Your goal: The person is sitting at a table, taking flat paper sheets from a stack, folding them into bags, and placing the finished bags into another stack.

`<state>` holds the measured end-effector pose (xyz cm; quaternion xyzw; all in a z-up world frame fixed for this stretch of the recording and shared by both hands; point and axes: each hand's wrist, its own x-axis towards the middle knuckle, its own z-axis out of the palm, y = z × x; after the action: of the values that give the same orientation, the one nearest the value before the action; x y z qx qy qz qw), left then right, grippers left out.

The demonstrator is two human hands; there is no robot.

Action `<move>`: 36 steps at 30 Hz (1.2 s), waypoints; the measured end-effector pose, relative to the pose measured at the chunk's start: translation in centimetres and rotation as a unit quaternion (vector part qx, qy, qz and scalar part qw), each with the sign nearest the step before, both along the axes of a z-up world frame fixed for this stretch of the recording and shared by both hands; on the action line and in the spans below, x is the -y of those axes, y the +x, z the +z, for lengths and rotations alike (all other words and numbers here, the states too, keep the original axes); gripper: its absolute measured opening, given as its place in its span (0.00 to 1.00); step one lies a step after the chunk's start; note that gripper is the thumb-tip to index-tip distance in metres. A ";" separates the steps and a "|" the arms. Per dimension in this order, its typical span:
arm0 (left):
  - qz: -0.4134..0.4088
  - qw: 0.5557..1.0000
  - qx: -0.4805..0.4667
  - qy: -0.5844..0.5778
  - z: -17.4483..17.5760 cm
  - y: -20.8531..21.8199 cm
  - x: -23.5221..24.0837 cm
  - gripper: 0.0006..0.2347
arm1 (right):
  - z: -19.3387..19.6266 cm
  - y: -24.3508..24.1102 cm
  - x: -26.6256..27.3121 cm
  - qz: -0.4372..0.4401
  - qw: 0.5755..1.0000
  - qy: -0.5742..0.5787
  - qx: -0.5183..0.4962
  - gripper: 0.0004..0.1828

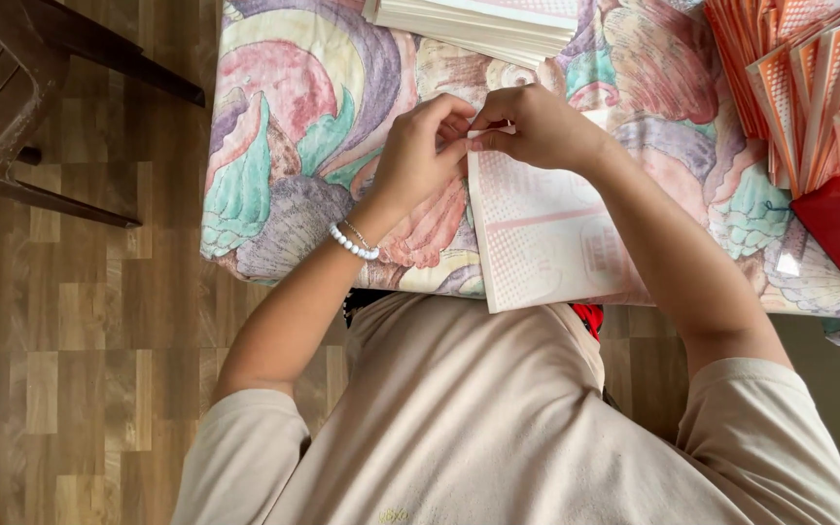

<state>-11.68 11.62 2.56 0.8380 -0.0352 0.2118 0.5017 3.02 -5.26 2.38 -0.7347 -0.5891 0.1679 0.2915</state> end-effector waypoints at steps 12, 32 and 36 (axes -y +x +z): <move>-0.021 0.991 -0.051 -0.118 0.8 0.0 0.2 0.10 | 0.6 -1.0 1.3 -0.104 0.983 0.141 -0.057 0.18; -0.026 0.968 0.241 0.067 10.8 -2.9 -0.2 0.08 | 2.7 -5.1 11.1 -0.299 0.835 0.393 -0.242 0.23; -0.025 0.964 0.255 0.071 9.8 -3.1 -0.5 0.10 | 1.2 -5.7 11.3 -0.325 0.823 0.411 -0.218 0.34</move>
<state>-14.81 12.07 12.40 0.7887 -0.1980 0.4025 0.4204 -2.72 -16.52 3.59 -0.6395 -0.2521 -0.0385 0.7253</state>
